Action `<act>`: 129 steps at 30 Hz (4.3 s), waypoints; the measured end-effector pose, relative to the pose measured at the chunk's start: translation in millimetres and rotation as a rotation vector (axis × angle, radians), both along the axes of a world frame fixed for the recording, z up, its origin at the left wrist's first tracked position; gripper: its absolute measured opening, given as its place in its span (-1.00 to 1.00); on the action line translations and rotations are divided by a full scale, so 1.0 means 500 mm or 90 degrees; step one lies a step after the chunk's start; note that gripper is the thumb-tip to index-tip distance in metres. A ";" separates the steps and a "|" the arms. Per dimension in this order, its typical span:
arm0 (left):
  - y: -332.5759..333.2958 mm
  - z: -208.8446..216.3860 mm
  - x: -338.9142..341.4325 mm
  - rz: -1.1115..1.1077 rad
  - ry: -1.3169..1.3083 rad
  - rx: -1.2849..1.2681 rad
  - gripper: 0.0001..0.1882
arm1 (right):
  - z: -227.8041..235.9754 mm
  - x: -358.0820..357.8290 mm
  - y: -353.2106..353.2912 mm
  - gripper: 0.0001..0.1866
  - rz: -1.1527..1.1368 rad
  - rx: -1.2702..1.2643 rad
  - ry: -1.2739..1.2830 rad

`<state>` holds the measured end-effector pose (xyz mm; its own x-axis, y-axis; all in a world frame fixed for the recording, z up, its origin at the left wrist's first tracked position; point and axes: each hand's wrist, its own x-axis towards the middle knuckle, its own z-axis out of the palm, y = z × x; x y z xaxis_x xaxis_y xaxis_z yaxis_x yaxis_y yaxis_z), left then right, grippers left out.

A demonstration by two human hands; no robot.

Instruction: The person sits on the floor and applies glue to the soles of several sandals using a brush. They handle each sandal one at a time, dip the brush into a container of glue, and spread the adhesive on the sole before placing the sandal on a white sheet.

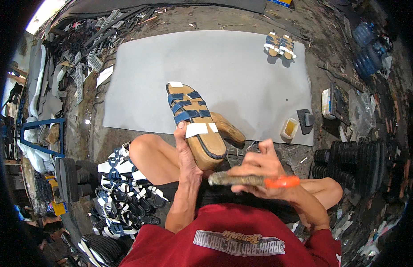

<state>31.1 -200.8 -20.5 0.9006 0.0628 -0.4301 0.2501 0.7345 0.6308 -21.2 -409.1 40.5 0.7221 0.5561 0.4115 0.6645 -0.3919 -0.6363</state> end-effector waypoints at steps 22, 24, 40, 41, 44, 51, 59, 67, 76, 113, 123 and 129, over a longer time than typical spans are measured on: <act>0.012 -0.105 0.034 -0.020 -0.173 0.031 -0.44 | -0.052 -0.006 -0.044 -0.65 -0.241 0.159 0.268; 0.036 -0.106 0.052 0.018 -0.139 0.009 -0.35 | -0.086 -0.040 -0.111 -0.68 -0.282 0.178 0.426; -0.073 -0.128 0.005 -0.028 0.034 -0.048 -0.44 | -0.768 -0.021 -0.565 -0.19 -1.093 0.432 0.717; -0.073 -0.127 0.006 -0.031 0.026 -0.046 -0.44 | -0.773 -0.021 -0.563 -0.13 -1.121 0.316 0.727; -0.062 -0.130 0.003 -0.025 0.019 -0.041 -0.44 | -0.721 -0.015 -0.520 0.02 -1.121 0.113 0.616; -0.102 -0.136 0.015 -0.107 0.003 -0.089 -0.33 | -0.592 -0.014 -0.498 -0.57 -1.136 -0.057 0.116; -0.152 -0.180 0.024 -0.136 -0.052 0.003 -0.41 | -0.211 -0.005 -0.110 -0.07 -0.298 0.277 0.378; -0.213 -0.208 0.012 -0.136 -0.087 0.106 -0.44 | -0.250 0.003 -0.082 -0.34 -0.473 0.433 0.449; -0.312 -0.222 0.142 -0.140 -0.028 0.166 -0.55 | -0.244 0.002 -0.179 -0.36 -0.578 0.351 0.491; -0.224 -0.297 0.508 0.130 -0.042 0.254 -0.71 | -0.340 0.008 -0.217 -0.27 -0.449 0.850 0.804; 0.041 -0.008 -0.119 0.206 -0.293 0.702 -0.80 | -0.309 0.041 -0.148 -0.15 0.302 1.140 0.802; 0.228 -0.057 -0.297 0.627 0.049 0.591 -0.85 | -0.289 0.008 -0.027 -0.23 0.072 1.042 0.893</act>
